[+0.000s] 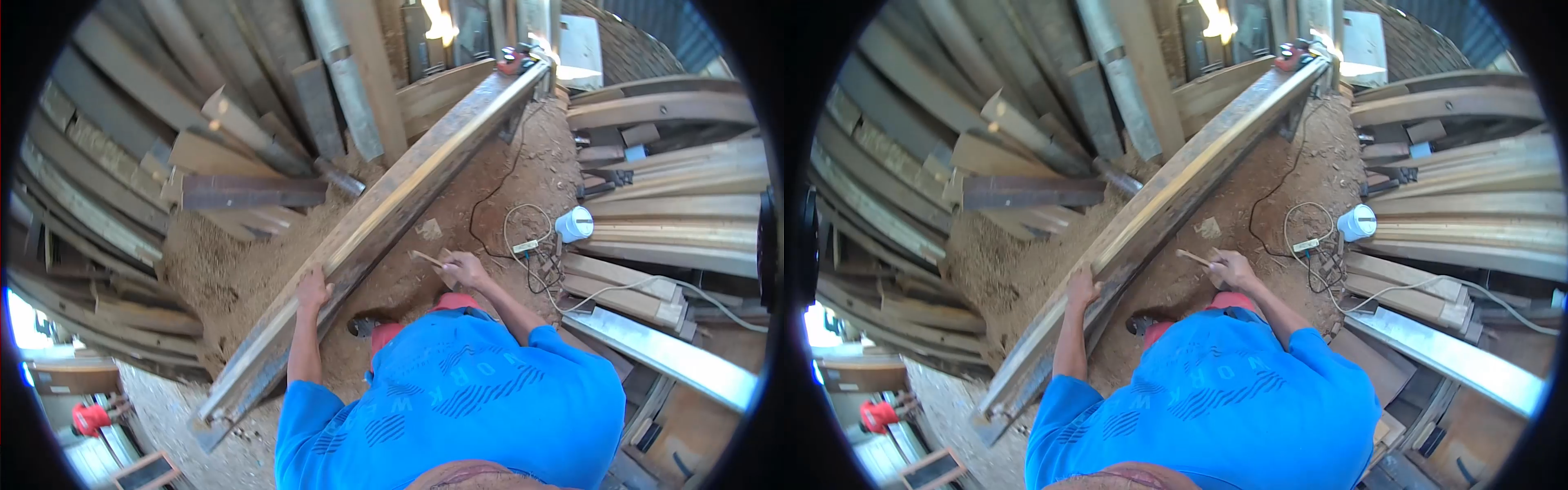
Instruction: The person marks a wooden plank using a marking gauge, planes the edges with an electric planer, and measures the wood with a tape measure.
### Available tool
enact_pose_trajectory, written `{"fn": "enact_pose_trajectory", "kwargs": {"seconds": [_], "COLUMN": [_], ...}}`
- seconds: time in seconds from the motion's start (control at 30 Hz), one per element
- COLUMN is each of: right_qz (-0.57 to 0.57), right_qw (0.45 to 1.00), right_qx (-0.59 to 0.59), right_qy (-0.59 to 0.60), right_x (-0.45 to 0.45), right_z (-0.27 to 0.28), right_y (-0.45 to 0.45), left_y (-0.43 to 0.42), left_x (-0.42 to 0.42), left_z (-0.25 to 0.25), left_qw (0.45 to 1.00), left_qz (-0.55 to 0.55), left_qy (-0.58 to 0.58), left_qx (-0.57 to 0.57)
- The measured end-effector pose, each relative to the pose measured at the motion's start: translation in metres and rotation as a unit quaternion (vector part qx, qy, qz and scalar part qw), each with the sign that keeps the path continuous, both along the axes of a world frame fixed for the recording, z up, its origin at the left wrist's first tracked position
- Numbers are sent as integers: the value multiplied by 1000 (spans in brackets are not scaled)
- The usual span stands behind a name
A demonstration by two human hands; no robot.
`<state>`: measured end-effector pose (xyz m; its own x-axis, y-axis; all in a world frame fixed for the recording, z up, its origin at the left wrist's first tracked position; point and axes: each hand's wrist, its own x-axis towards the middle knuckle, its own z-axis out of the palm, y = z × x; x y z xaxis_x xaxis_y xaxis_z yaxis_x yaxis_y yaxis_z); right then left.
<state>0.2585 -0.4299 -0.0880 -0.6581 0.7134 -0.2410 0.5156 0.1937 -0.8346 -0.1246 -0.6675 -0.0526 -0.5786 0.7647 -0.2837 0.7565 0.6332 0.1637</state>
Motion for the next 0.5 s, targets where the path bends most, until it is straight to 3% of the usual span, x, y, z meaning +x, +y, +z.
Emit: {"fn": "enact_pose_trajectory", "kwargs": {"seconds": [0.1,0.3,0.5], "right_qz": [-88,-322,-415], "right_qw": [993,920,887], "right_qx": [0,-191,-179], "right_qy": [-80,-114,-96], "right_x": [84,160,179], "right_z": [-26,-33,-79], "right_y": [18,45,75], "left_y": [31,128,267], "left_x": [7,26,67], "left_z": [2,-5,-13], "left_qw": [1000,997,988], "left_qz": [-3,-71,-142], "left_qy": [-3,-11,-15], "left_qx": [-22,0,60]}}
